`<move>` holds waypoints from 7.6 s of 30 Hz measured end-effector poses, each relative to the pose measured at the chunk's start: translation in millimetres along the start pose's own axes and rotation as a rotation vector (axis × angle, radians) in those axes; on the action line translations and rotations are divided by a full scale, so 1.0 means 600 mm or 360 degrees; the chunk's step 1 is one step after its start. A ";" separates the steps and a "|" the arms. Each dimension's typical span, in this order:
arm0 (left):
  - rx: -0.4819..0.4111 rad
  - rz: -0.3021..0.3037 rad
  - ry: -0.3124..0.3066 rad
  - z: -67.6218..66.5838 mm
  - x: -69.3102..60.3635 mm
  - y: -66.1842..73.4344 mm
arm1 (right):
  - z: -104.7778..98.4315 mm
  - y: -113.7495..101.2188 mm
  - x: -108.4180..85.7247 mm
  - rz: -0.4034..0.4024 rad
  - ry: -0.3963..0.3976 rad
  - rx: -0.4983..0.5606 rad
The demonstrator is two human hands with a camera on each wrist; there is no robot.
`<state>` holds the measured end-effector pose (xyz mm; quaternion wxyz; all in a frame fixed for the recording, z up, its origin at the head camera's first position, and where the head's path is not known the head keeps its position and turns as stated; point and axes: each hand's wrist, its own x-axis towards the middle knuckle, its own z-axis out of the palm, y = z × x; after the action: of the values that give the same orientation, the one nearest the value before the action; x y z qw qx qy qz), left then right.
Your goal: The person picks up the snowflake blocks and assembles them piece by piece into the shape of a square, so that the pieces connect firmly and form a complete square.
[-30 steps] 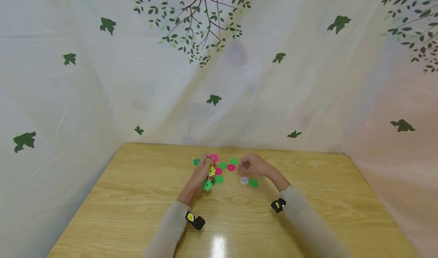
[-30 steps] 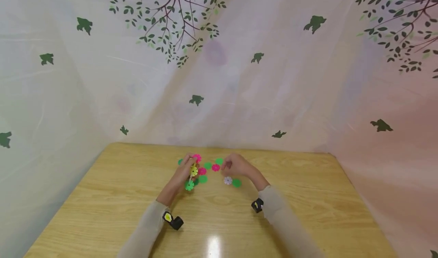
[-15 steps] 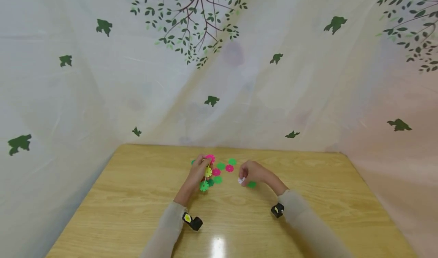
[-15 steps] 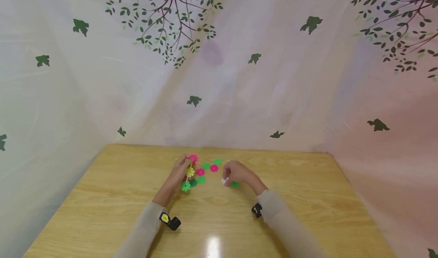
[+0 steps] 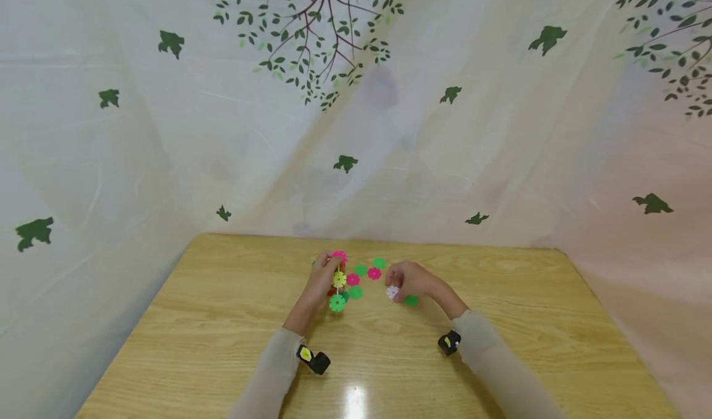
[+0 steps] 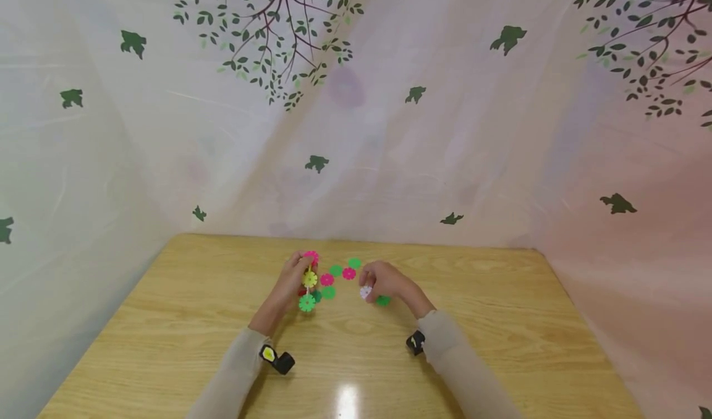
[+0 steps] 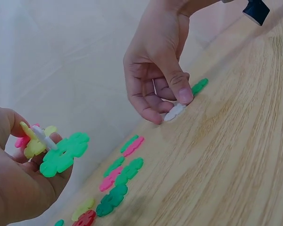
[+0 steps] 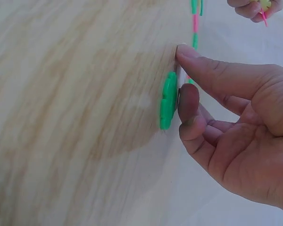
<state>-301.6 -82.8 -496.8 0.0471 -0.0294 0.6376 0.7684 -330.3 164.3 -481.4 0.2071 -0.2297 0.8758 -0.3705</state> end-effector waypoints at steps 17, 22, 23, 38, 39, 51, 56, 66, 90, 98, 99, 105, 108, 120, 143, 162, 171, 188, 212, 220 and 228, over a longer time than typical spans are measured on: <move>0.0052 0.0052 -0.0118 -0.002 -0.006 0.002 | -0.001 -0.004 0.000 -0.0151 0.0041 0.0077; 0.0024 0.0036 -0.0087 0.000 -0.006 0.001 | 0.007 -0.017 0.008 -0.0286 0.0283 0.0305; 0.0021 0.0029 -0.0079 0.000 -0.005 0.001 | 0.010 -0.021 0.012 -0.0302 0.0342 0.0347; -0.0027 0.0059 -0.0139 0.008 -0.010 0.007 | 0.047 -0.066 0.045 -0.0515 0.0670 0.0701; -0.0033 0.0059 -0.0144 0.009 -0.010 0.007 | 0.049 -0.067 0.047 -0.0517 0.0693 0.0702; -0.0212 0.0080 -0.0216 0.011 -0.011 0.007 | 0.060 -0.063 0.054 -0.0603 0.0808 0.0748; -0.0235 0.0064 -0.0257 0.013 -0.016 0.005 | 0.062 -0.065 0.048 -0.0645 0.0824 0.0809; -0.0277 0.0094 -0.0292 0.020 -0.012 0.011 | 0.060 -0.067 0.050 -0.0676 0.0850 0.0862; -0.0220 0.0005 -0.0170 0.015 -0.011 0.021 | 0.040 -0.075 0.038 -0.0532 0.0747 0.0691; -0.0183 -0.0029 -0.0242 0.012 -0.014 0.019 | 0.038 -0.079 0.043 -0.0503 0.0738 0.0565; -0.0154 -0.0029 -0.0251 0.012 -0.014 0.019 | 0.038 -0.079 0.044 -0.0499 0.0722 0.0540; 0.0016 -0.0060 -0.0256 0.005 -0.012 0.013 | 0.033 -0.082 0.045 -0.0462 0.0637 0.0374; 0.0056 -0.0092 -0.0284 0.001 -0.011 0.012 | 0.030 -0.086 0.045 -0.0467 0.0612 0.0301; 0.0074 -0.0138 -0.0342 -0.004 -0.013 0.022 | 0.021 -0.100 0.052 -0.0497 0.0579 0.0162; 0.0035 -0.0190 -0.0077 -0.022 0.000 0.030 | 0.053 -0.059 0.062 -0.0489 -0.0026 -0.0016; 0.0077 -0.0128 -0.0171 -0.018 -0.001 0.019 | 0.070 -0.059 0.064 -0.0406 -0.0010 -0.0460; 0.0130 -0.0087 -0.0181 -0.020 0.001 0.016 | 0.058 -0.050 0.044 -0.0407 0.0117 -0.0067; 0.0292 0.0027 -0.0159 -0.011 -0.008 0.009 | 0.058 -0.068 0.046 -0.0405 0.0827 0.0853; 0.0121 0.0126 -0.0140 0.005 -0.007 0.007 | 0.061 -0.085 0.041 -0.0262 0.1031 0.1019; 0.0106 0.0125 -0.0138 0.008 -0.008 0.009 | 0.057 -0.079 0.039 -0.0271 0.1019 0.1044; 0.0118 0.0102 -0.0153 0.010 -0.013 0.012 | 0.054 -0.081 0.030 -0.0339 0.0940 0.1037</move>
<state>-294.5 -78.5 -487.7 0.0542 0.0298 0.6633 0.7458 -315.7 106.2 -469.7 -0.0294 -0.1258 0.7066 -0.6958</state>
